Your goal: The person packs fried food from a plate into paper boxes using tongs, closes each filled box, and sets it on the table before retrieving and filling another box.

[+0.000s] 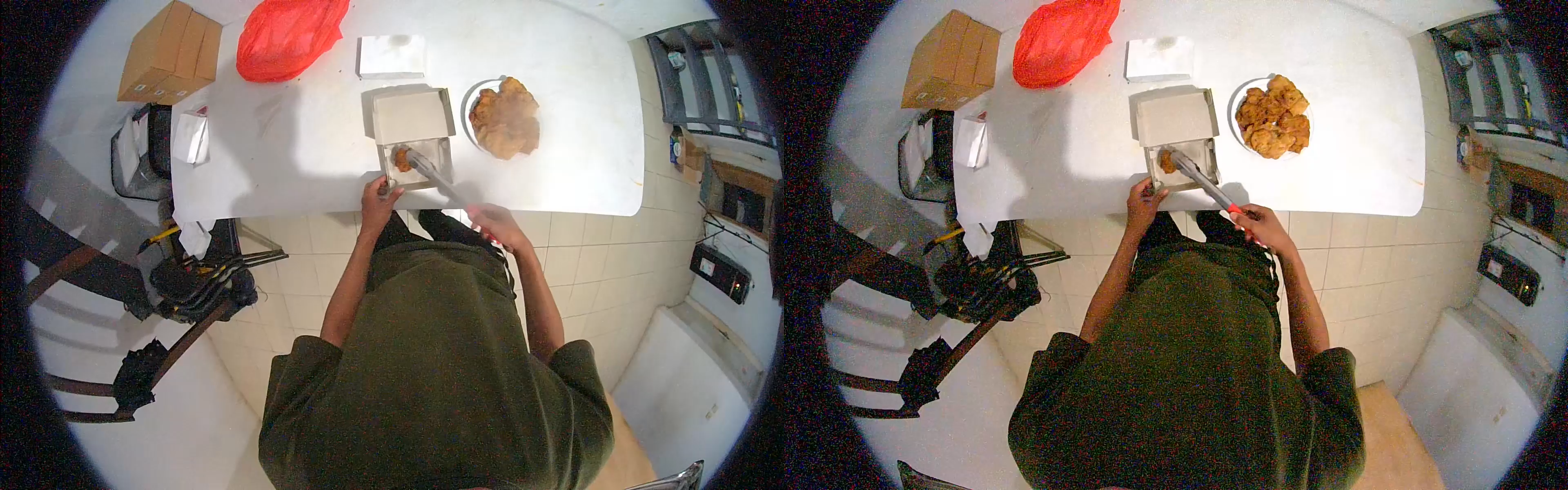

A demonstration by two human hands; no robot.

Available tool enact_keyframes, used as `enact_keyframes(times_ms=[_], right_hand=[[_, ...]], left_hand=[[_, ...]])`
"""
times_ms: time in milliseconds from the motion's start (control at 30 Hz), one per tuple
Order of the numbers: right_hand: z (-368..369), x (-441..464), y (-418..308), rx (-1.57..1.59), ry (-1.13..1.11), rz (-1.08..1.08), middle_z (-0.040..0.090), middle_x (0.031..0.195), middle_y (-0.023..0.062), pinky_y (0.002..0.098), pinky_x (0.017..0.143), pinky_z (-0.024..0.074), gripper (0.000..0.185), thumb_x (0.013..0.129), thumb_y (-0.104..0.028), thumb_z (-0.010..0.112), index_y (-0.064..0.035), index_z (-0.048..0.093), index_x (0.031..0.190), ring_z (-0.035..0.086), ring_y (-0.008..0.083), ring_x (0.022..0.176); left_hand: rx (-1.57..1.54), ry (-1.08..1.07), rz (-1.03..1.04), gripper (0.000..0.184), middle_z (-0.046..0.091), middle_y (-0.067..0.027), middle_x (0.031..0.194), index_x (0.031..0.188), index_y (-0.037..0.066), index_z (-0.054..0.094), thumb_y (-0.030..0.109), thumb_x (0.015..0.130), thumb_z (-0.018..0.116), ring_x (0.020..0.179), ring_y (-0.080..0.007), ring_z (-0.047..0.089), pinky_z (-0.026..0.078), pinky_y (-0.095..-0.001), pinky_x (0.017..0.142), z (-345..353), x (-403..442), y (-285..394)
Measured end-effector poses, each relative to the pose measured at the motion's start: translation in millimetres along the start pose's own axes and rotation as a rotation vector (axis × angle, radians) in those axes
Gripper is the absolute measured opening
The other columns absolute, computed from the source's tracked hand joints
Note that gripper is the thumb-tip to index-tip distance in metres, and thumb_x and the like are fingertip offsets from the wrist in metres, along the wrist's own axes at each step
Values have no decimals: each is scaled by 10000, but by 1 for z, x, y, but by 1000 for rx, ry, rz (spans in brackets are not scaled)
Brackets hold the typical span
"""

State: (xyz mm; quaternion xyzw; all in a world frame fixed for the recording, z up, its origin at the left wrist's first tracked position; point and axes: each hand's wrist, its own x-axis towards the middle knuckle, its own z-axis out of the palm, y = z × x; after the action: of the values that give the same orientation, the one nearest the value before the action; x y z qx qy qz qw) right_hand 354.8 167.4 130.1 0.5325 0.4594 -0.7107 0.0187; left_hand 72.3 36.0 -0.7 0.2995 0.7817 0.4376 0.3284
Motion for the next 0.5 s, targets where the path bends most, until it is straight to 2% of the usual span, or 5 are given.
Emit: enact_keyframes(times_ms=[100, 300, 400, 433, 500], right_hand=[[14, 15, -9, -91, -30, -34, 639, 745, 4, 234, 475, 394, 416, 861, -400, 766, -26, 699, 1032, 512, 73, 546], [14, 12, -17, -228, -27, -87, 660, 788, 52, 277, 530, 457, 537, 841, -479, 752, -2, 689, 1081, 554, 107, 577], [-2, -25, -45, -317, 44, -39, 666, 809, 85, 291, 552, 474, 600, 824, -518, 750, 7, 680, 1106, 576, 124, 604], [-14, -34, -45, -292, 59, -47, 669, 828, 99, 300, 578, 487, 582, 824, -472, 770, 25, 669, 1112, 595, 150, 640], [-34, -55, -41, -365, 259, -197, 671, 830, 105, 314, 607, 500, 562, 824, -428, 783, 33, 661, 1120, 605, 165, 666]], left_hand=[[26, -3, 20, 551, 616, -143, 1048, 1203, 14, 630, 314, 789, 835, 945, -253, 634, 535, -378, 813, -3, -3, 3], [121, -10, 26, 546, 619, -140, 1043, 1204, 19, 625, 272, 775, 848, 927, -252, 642, 542, -380, 812, 0, -1, 2], [43, 0, 10, 543, 620, -139, 1050, 1206, 22, 622, 263, 776, 848, 932, -253, 646, 544, -375, 820, 2, 0, -5], [28, -35, -19, 552, 622, -136, 1063, 1212, 24, 623, 275, 777, 849, 936, -249, 645, 539, -376, 836, 0, 1, -4], [64, -27, -25, 565, 624, -134, 1070, 1216, 23, 623, 291, 774, 850, 938, -246, 644, 538, -378, 837, 3, 2, -9]])
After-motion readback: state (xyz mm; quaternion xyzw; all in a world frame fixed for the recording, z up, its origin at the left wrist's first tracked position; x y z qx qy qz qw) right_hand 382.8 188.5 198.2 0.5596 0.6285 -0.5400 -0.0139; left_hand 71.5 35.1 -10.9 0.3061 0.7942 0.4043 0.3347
